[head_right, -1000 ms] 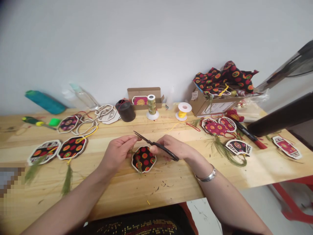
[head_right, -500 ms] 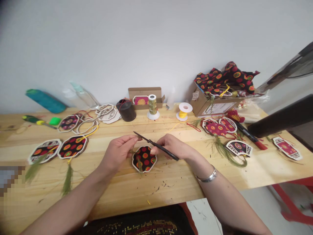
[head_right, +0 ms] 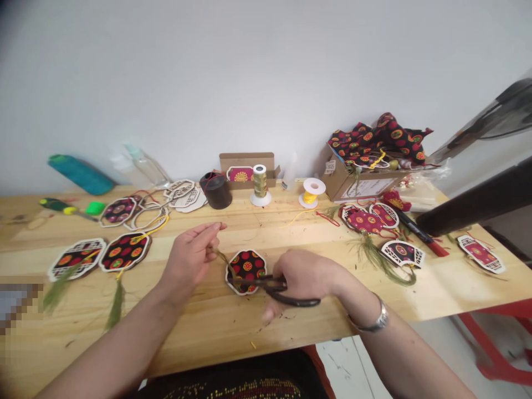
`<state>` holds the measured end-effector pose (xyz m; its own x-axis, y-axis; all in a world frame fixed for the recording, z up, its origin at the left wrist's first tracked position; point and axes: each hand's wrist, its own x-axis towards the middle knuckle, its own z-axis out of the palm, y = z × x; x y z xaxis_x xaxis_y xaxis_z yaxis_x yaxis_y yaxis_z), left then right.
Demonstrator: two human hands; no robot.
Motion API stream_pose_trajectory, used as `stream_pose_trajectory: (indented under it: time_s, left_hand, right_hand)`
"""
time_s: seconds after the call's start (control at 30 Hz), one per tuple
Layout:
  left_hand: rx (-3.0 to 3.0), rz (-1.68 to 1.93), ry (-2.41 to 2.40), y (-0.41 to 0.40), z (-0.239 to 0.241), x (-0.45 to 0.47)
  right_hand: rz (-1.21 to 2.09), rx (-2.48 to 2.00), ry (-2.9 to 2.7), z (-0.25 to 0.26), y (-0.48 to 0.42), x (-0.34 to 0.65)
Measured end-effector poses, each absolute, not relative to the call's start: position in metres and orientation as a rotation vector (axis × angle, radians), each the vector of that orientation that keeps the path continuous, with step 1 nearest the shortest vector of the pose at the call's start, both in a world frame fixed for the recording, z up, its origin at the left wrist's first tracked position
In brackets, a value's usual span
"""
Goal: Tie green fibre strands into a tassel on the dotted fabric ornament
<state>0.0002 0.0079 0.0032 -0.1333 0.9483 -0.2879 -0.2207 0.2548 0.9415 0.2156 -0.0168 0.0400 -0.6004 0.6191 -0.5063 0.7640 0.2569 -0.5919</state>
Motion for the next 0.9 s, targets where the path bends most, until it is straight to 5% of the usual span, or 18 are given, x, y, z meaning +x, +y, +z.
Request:
stream_pose_trajectory:
  time_s: [0.3,0.63,0.7,0.83,0.9]
  left_hand:
    - [0.746,1.097,1.184,0.002,0.007,0.002]
    - [0.770,1.013,1.113,0.000,0.008,0.006]
    - [0.755,1.001,1.089,-0.001,0.007,0.007]
    - [0.734,0.979,1.046,-0.001,0.006,0.008]
    - [0.717,0.969,1.016,-0.001,0.005,0.009]
  right_hand:
    - [-0.313,1.992,2.085,0.045,-0.041,0.283]
    - [-0.005,2.101,2.263,0.040,-0.020,0.277]
    - [-0.257,2.108,2.632,0.042,-0.006,0.249]
    - [-1.502,1.886,2.871,0.029,0.021,0.190]
    - [-1.851,1.789,2.835,0.019,0.027,0.171]
